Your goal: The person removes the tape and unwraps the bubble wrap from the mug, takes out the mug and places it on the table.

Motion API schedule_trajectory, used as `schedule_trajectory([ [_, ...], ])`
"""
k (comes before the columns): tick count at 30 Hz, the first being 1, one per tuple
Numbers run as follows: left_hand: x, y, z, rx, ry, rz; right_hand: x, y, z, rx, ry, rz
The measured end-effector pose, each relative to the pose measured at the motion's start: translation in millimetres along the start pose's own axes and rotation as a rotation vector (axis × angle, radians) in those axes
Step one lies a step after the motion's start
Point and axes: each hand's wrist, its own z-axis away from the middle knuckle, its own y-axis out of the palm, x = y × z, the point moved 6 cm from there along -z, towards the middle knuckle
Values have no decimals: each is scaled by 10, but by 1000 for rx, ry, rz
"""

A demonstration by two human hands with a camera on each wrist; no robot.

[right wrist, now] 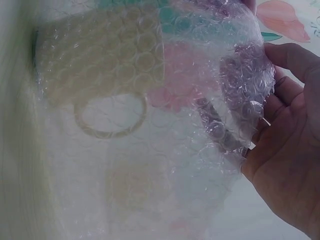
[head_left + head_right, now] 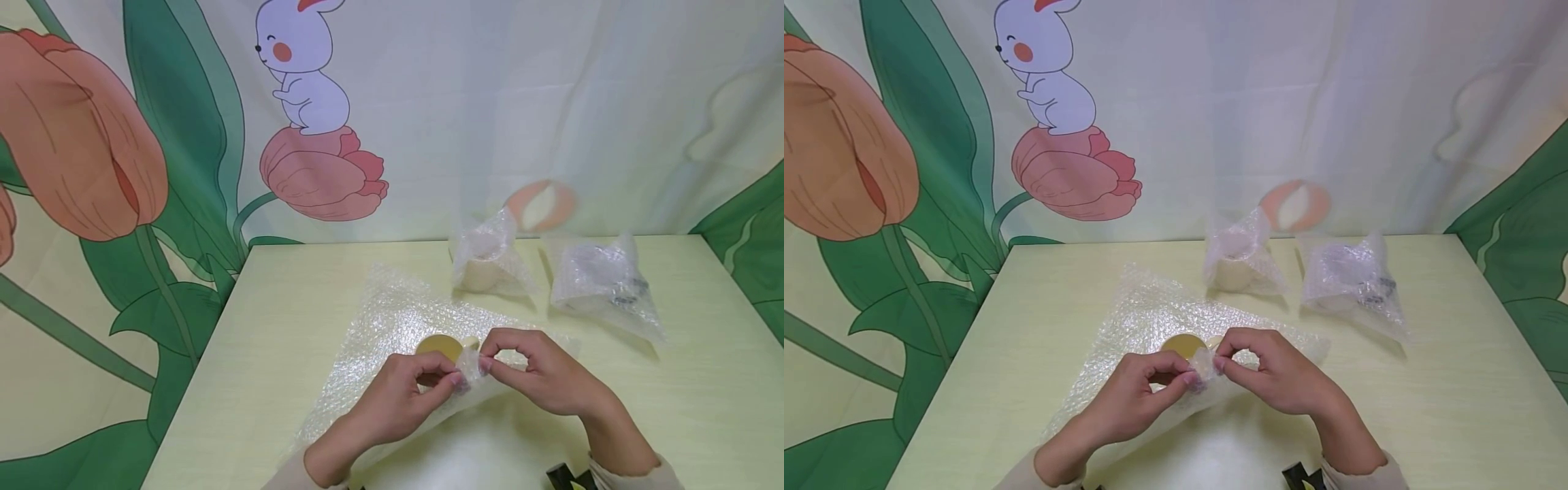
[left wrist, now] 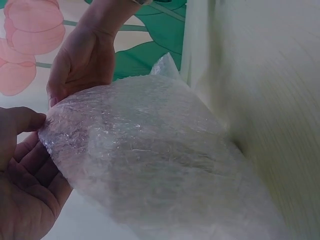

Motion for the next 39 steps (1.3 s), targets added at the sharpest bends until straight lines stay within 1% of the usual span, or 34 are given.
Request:
schedule_trajectory([
  [5, -8, 6, -1, -6, 15, -43, 17, 10, 1, 12, -10, -16],
  [12, -12, 9, 18, -21, 22, -74, 27, 31, 0, 32, -11, -31],
  [16, -26, 11, 35, -29, 43, -95, 26, 46, -3, 44, -12, -32],
  [20, -50, 9, 43, -27, 60, -106, 8, 46, 2, 35, 0, -30],
  [24, -53, 19, 46, -9, 51, -103, -3, 37, 23, 27, 25, -22],
  [27, -47, 30, 61, 26, 38, -113, 14, 39, 37, 36, 36, -21],
  [30, -55, 32, 82, 65, 34, -125, 45, 38, 48, 45, 25, -18],
  [32, -64, 3, 102, 79, 26, -129, 77, 35, 52, 46, 5, -12],
  [34, -69, -61, 121, 69, 19, -118, 114, 35, 56, 47, -18, -2],
  [37, -29, -211, 149, 39, -19, -82, 163, 46, 70, 66, -26, 8],
  [39, 31, -333, 164, 14, -57, -71, 171, 61, 92, 91, -3, 16],
])
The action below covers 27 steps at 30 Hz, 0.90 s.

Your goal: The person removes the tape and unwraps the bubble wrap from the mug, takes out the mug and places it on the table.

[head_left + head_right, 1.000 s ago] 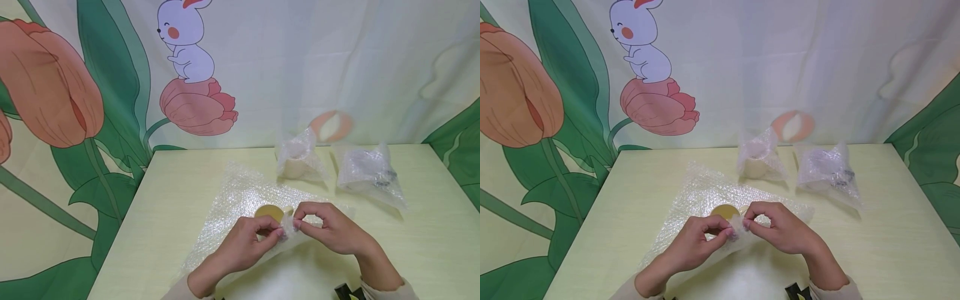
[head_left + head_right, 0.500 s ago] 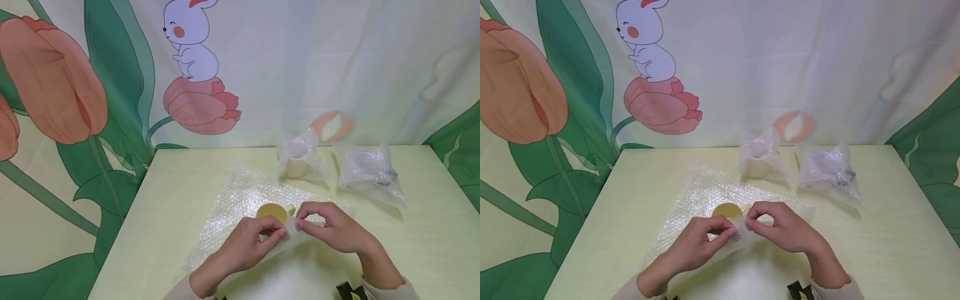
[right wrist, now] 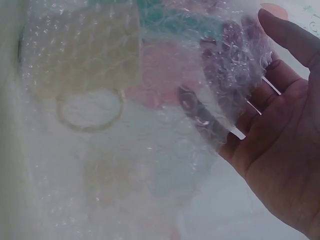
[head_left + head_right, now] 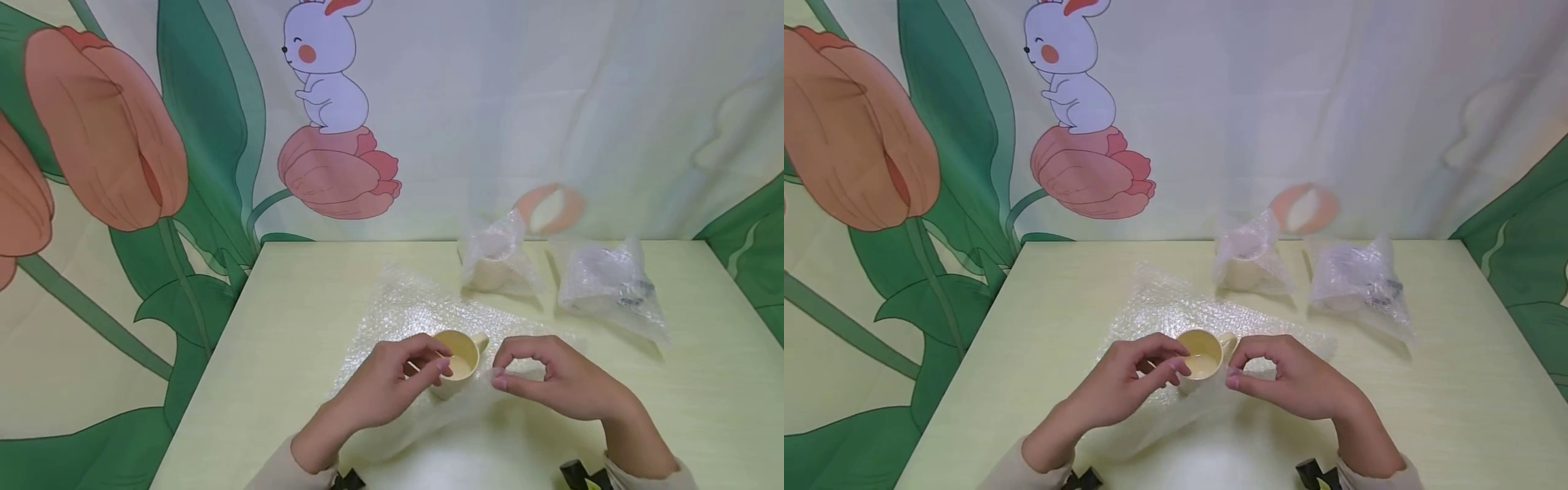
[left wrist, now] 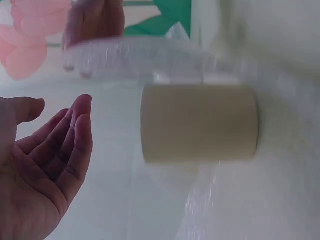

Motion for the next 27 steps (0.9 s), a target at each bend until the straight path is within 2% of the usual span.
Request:
schedule_trajectory([
  [3, 148, -165, -24, -7, -59, -23, -1, 18, 61, 49, 42, -4],
  [6, 308, -322, -59, 13, -97, -130, 1, 38, 136, 93, 62, -12],
  [12, 641, -508, -84, 158, -178, -367, 30, 105, 252, 164, 34, -22],
  [16, 819, -519, -130, 244, -260, -455, -8, 134, 318, 188, 39, -32],
  [20, 983, -463, -186, 310, -316, -512, -45, 156, 381, 221, 67, -54],
  [23, 1086, -412, -222, 346, -324, -556, -71, 168, 437, 270, 106, -75],
  [27, 1169, -347, -278, 379, -283, -622, -129, 147, 517, 319, 171, -77],
])
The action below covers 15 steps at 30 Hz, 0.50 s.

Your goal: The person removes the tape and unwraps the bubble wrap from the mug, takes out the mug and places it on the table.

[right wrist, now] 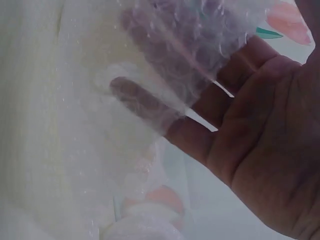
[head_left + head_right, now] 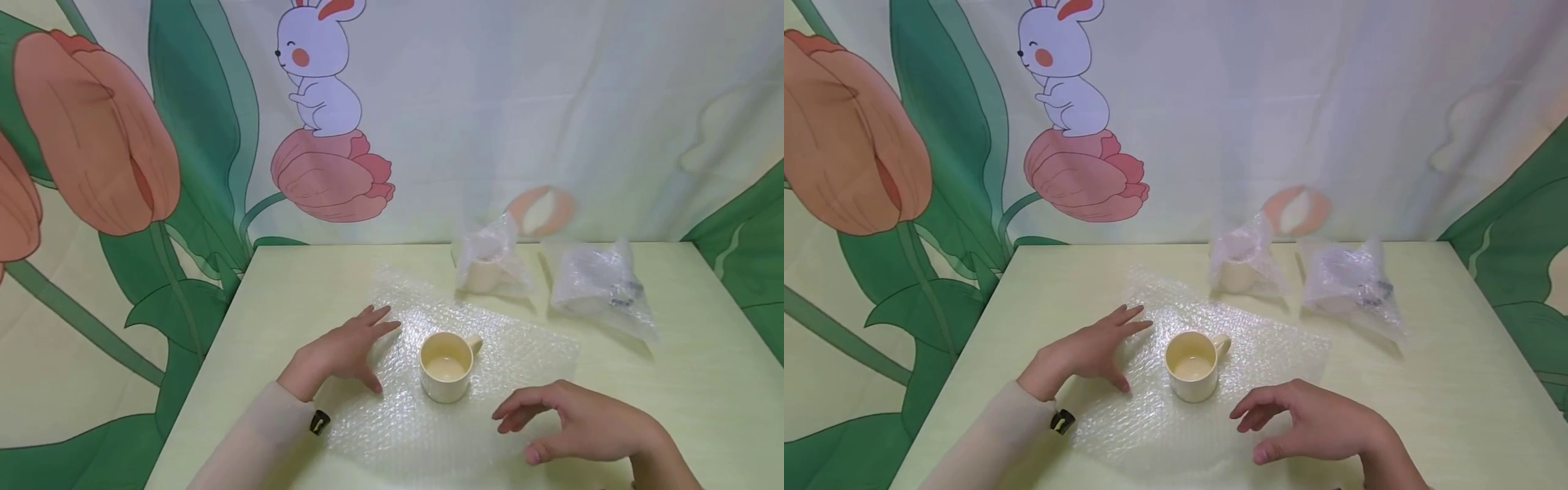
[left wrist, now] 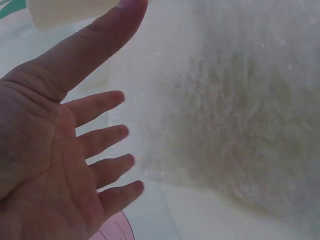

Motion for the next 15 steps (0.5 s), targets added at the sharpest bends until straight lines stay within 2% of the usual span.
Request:
schedule_trajectory([
  [4, -5, 44, -63, 7, 32, -62, -104, -32, 48, -33, 84, 75],
  [6, -11, 63, -81, 16, 38, -81, -179, -46, 64, -88, 156, 157],
  [10, -33, 98, -96, 39, 34, -103, -354, -36, 60, -187, 309, 257],
  [15, -49, 140, -120, 48, 20, -126, -528, 36, 7, -218, 387, 262],
])
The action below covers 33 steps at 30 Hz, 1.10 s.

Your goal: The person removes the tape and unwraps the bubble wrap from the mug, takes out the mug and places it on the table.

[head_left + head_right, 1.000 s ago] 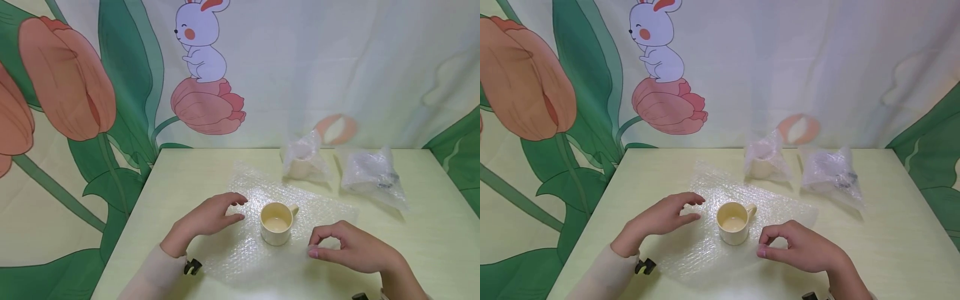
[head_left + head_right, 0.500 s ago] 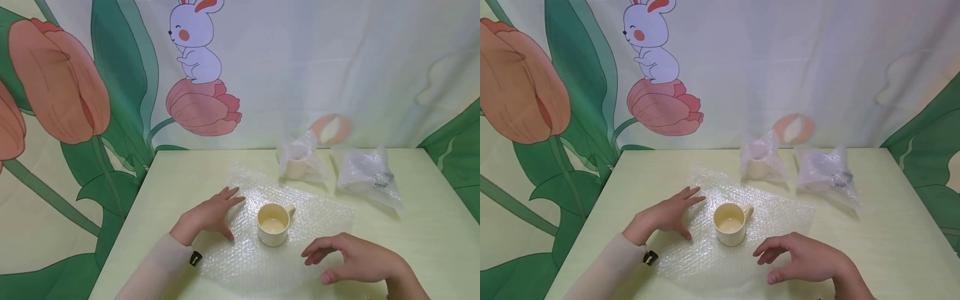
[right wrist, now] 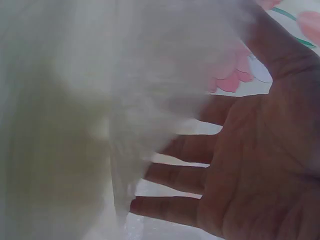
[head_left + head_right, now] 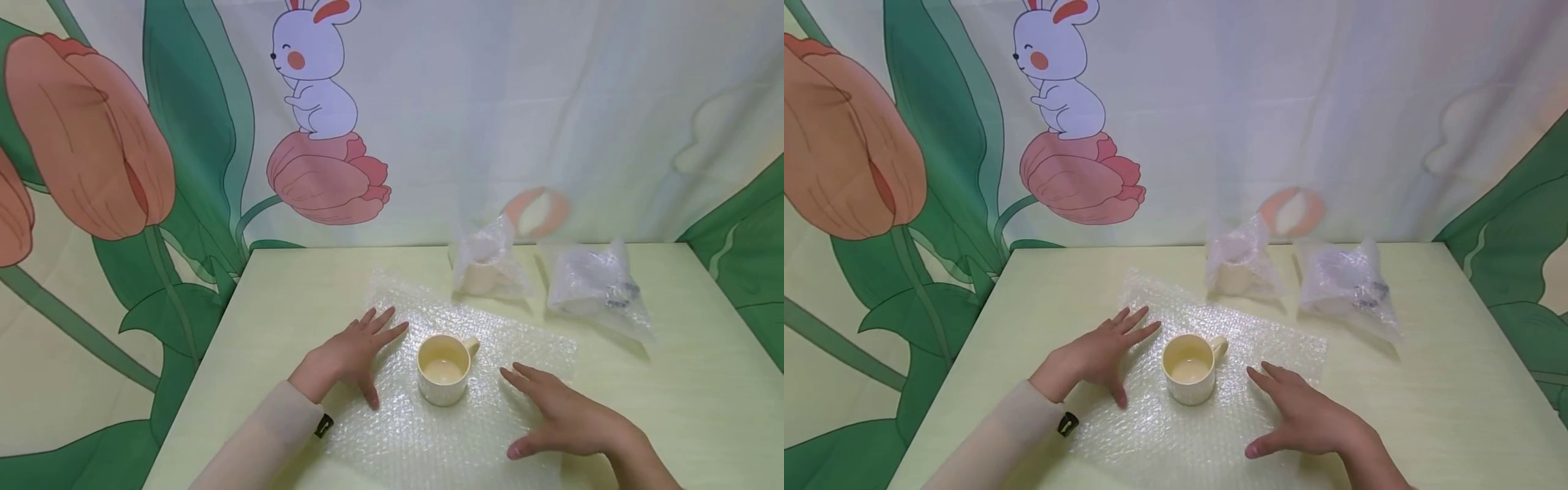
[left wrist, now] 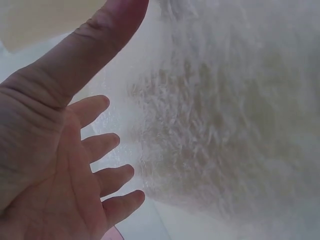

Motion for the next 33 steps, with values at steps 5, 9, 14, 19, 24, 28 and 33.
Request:
schedule_trajectory([
  [5, 18, 57, -25, 10, -25, -6, -55, 125, -68, 51, 86, 6],
  [9, 24, 71, -26, 15, -40, 9, -54, 181, -104, 64, 126, 24],
  [14, 21, 76, -19, 35, -66, 8, -2, 215, -155, 46, 119, 113],
  [19, 16, 83, -32, 42, -78, -4, 13, 257, -202, 58, 146, 228],
  [24, 7, 79, -42, 49, -92, -20, 24, 277, -211, 74, 172, 258],
  [28, -1, 74, -32, 48, -97, -16, 25, 267, -206, 84, 177, 245],
  [33, 1, 85, -16, 40, -95, 6, 10, 245, -219, 89, 150, 255],
])
